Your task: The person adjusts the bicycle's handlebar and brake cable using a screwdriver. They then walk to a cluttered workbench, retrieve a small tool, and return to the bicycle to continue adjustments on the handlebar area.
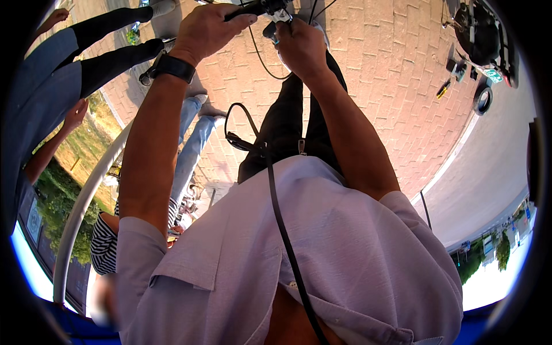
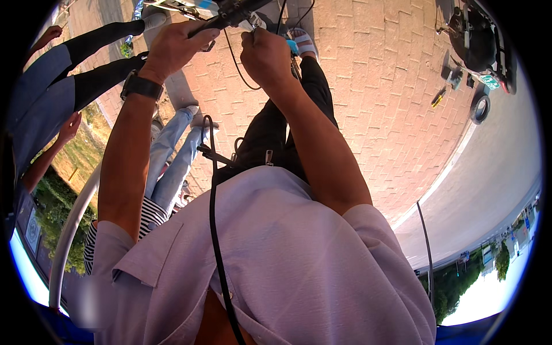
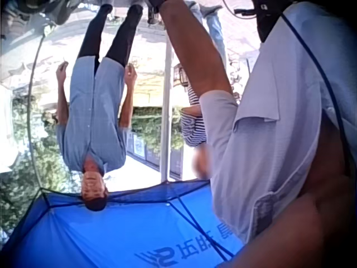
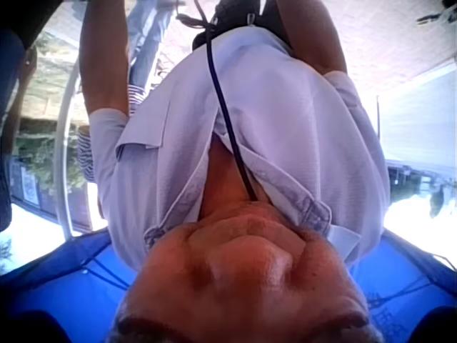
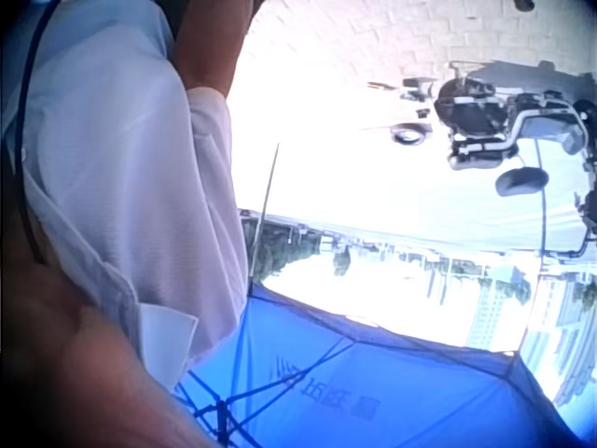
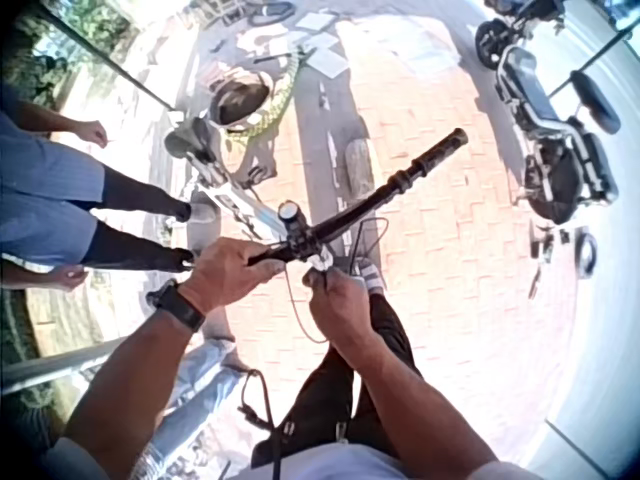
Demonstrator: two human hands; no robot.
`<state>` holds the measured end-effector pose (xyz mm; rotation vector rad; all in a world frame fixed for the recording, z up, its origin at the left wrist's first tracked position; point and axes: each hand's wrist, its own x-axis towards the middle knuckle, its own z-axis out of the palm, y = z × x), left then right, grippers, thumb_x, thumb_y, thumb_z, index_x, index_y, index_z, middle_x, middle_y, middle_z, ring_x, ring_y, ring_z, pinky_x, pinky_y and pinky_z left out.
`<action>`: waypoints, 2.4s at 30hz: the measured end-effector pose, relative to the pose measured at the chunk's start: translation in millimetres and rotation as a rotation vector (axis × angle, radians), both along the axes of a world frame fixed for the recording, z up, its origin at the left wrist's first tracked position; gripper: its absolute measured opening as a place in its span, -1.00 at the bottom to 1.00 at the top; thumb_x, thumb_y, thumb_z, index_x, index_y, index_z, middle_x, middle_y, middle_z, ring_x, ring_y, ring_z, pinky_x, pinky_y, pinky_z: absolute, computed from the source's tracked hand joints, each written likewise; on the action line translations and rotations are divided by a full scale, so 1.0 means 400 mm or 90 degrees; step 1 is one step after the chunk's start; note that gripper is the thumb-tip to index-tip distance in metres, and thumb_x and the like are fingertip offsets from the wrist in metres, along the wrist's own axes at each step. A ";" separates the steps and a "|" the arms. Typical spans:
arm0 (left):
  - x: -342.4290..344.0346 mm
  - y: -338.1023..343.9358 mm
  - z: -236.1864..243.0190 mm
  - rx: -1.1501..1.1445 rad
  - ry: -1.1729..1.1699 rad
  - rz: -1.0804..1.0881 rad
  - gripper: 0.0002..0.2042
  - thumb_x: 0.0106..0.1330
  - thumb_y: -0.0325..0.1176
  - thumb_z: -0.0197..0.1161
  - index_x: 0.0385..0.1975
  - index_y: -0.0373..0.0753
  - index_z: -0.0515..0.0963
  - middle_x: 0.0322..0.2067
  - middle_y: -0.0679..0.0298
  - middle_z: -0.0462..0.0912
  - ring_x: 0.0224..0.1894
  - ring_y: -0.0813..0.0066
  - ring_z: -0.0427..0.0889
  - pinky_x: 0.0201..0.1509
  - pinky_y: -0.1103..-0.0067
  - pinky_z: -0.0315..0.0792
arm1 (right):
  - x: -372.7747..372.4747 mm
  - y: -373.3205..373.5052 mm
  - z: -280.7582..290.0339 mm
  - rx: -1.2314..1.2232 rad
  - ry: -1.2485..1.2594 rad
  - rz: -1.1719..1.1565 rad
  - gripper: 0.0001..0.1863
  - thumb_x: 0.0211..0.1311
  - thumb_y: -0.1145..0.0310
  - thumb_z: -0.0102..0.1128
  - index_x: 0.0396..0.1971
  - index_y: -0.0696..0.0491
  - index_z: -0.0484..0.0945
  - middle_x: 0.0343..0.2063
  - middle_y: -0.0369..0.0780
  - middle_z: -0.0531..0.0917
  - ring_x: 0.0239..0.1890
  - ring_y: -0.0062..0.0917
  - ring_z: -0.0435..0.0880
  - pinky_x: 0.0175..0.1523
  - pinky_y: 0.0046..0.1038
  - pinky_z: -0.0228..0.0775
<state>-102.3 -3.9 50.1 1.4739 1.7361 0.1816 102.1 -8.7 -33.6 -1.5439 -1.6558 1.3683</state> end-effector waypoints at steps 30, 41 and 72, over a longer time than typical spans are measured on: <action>-0.004 0.004 0.001 -0.006 -0.015 0.009 -0.64 0.39 0.00 0.27 -0.14 -0.20 0.72 -0.55 0.34 0.67 -0.43 0.66 0.70 -0.31 0.63 0.51 | 0.009 0.057 0.056 0.026 -0.244 0.173 -0.75 0.20 0.29 0.20 -0.45 0.20 0.65 -0.49 0.06 0.68 -0.37 0.00 0.70 -0.22 -0.07 0.54; -0.005 0.011 0.006 -0.031 -0.013 0.012 -0.62 0.37 0.03 0.27 -0.20 -0.21 0.72 -0.59 0.35 0.61 -0.53 0.66 0.53 -0.33 0.61 0.42 | 0.004 -0.048 -0.039 0.027 -0.282 0.131 -0.67 0.36 0.26 0.13 -0.52 0.18 0.59 -0.56 0.05 0.66 -0.43 -0.03 0.71 -0.29 -0.10 0.54; -0.048 -0.007 -0.050 0.051 -0.051 0.114 -0.57 0.33 0.15 0.23 -0.21 -0.11 0.75 -0.41 0.25 0.75 -0.33 0.34 0.72 -0.19 0.42 0.58 | -0.054 0.179 0.233 -0.812 0.684 -0.183 -0.75 0.40 0.21 0.22 -0.40 0.07 0.56 -0.59 -0.24 0.62 -0.57 -0.39 0.66 -0.48 -0.30 0.52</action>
